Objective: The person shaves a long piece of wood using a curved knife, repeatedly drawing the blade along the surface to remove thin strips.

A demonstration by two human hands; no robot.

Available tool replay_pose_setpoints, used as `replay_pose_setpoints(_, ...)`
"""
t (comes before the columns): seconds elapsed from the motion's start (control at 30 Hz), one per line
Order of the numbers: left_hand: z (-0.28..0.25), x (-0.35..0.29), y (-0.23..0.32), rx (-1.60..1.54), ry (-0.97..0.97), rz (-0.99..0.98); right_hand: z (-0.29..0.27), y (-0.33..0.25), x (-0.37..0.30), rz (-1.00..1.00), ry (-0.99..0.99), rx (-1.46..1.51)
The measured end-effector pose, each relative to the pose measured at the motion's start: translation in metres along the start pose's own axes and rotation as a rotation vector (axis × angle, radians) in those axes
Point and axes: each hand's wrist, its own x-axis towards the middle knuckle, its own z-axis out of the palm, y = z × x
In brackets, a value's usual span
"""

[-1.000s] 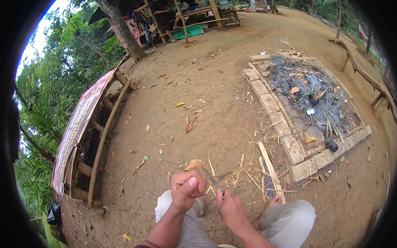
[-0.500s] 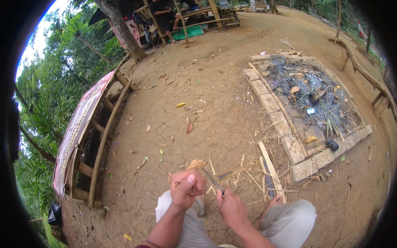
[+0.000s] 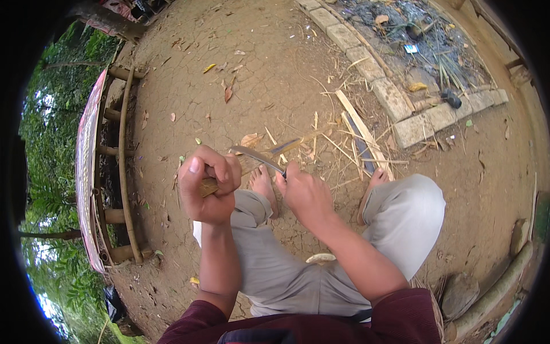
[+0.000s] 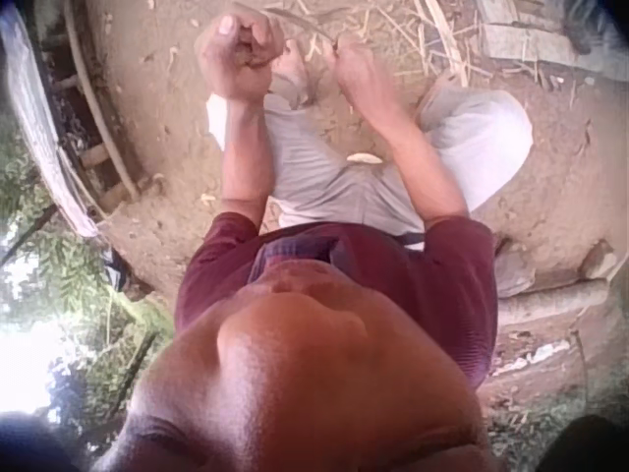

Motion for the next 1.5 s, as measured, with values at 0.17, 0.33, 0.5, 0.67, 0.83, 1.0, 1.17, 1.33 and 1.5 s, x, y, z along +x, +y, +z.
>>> replay_pose_setpoints(0.17,0.014,-0.006,-0.002,0.034,-0.012,0.051,0.025,0.051,0.011,0.221,0.066,0.102)
replay_pose_setpoints(0.33,0.001,0.0,-0.003,-0.002,-0.073,0.029,-0.009,0.016,-0.007,0.003,0.018,0.073)
replay_pose_setpoints(0.5,0.004,-0.004,-0.004,0.03,-0.048,0.057,-0.001,0.014,-0.019,-0.057,0.014,0.111)
replay_pose_setpoints(0.67,0.006,-0.002,-0.003,0.045,0.006,0.056,0.018,0.019,-0.011,-0.055,0.087,0.056)
replay_pose_setpoints(0.83,0.001,-0.003,-0.005,0.03,0.026,0.044,0.035,0.028,-0.002,-0.119,0.16,0.093)
replay_pose_setpoints(1.0,-0.017,-0.003,-0.009,-0.104,0.024,0.083,0.042,0.025,0.004,-0.146,0.168,0.019)
replay_pose_setpoints(1.17,-0.013,-0.007,-0.006,-0.143,0.074,0.064,0.064,0.061,0.018,0.193,0.057,0.04)
replay_pose_setpoints(1.33,-0.003,-0.015,-0.003,0.0,0.108,-0.007,0.029,0.033,-0.001,0.121,0.038,-0.004)
replay_pose_setpoints(1.5,-0.008,-0.019,-0.004,0.006,0.022,0.005,0.024,0.026,-0.003,0.097,0.01,-0.016)
